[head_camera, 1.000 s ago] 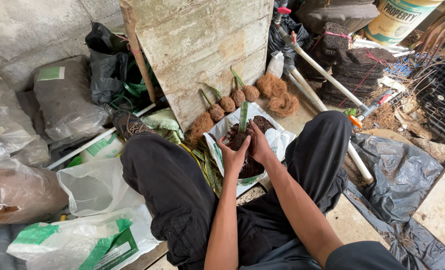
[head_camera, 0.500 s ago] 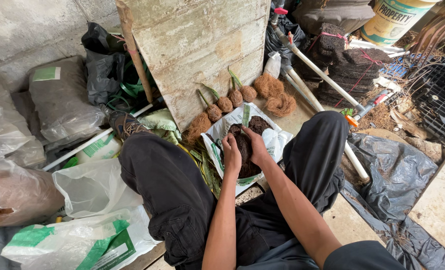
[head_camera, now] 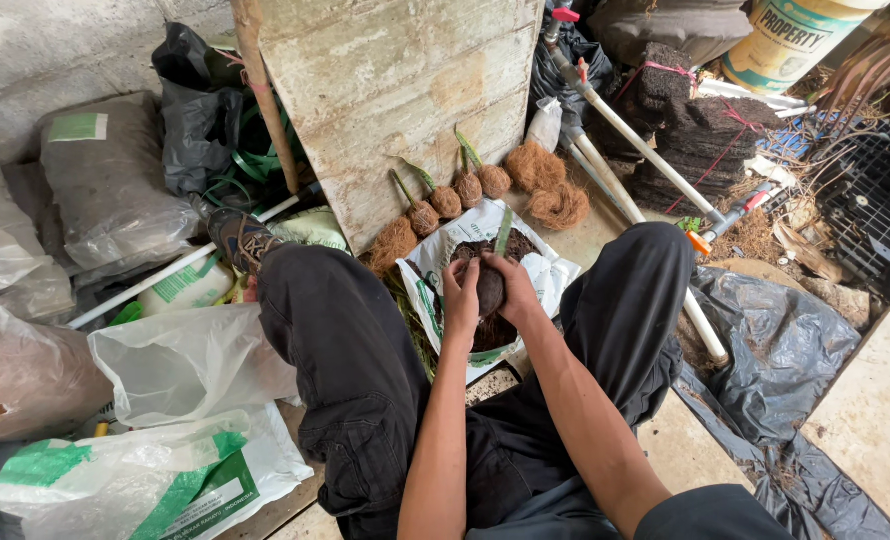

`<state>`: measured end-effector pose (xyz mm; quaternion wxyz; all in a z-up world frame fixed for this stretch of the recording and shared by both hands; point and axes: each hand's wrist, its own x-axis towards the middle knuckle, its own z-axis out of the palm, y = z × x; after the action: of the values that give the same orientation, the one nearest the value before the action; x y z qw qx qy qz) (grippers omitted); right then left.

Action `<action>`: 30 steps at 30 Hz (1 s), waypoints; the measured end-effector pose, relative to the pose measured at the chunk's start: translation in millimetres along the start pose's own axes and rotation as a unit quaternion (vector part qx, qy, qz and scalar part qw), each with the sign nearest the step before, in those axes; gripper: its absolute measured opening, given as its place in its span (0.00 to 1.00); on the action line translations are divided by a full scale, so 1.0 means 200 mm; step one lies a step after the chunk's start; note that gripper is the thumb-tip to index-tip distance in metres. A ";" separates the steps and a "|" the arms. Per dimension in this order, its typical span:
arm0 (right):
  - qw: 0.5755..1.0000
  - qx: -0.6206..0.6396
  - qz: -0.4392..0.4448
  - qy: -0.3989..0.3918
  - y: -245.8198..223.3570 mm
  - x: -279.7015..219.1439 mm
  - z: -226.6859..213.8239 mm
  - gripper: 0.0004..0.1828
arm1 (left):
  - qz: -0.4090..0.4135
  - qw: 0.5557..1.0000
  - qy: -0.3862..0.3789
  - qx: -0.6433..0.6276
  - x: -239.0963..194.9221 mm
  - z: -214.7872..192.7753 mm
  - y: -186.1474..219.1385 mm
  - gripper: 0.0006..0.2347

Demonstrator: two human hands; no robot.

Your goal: The person sits on the ground and wraps a small plant with a sprout in a fibrous material. They hold the plant, pack soil around its base, and then wrap the fibrous material around the root ball, securing it by hand.

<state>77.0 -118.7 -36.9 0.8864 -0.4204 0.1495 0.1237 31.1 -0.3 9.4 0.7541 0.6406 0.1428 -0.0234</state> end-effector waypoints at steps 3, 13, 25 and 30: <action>0.995 0.082 0.051 0.004 0.03 0.02 -0.03 0.15 | 0.006 0.999 0.040 -0.013 -0.04 0.05 0.02 0.26; 0.992 0.036 0.104 -0.058 0.00 -0.05 0.00 0.23 | -0.092 0.991 0.092 -0.005 -0.06 0.05 0.04 0.31; 0.997 -0.007 0.023 -0.080 -0.04 -0.07 0.03 0.21 | -0.149 0.975 0.030 -0.161 -0.02 0.05 -0.04 0.35; 0.999 0.045 0.005 0.017 0.01 -0.07 0.07 0.18 | 0.058 0.992 0.071 -0.082 -0.06 0.07 -0.04 0.27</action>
<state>66.1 -108.4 -25.7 0.9010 -0.3814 0.1720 0.1144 20.9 -16.9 7.5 0.7922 0.5837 0.1600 0.0778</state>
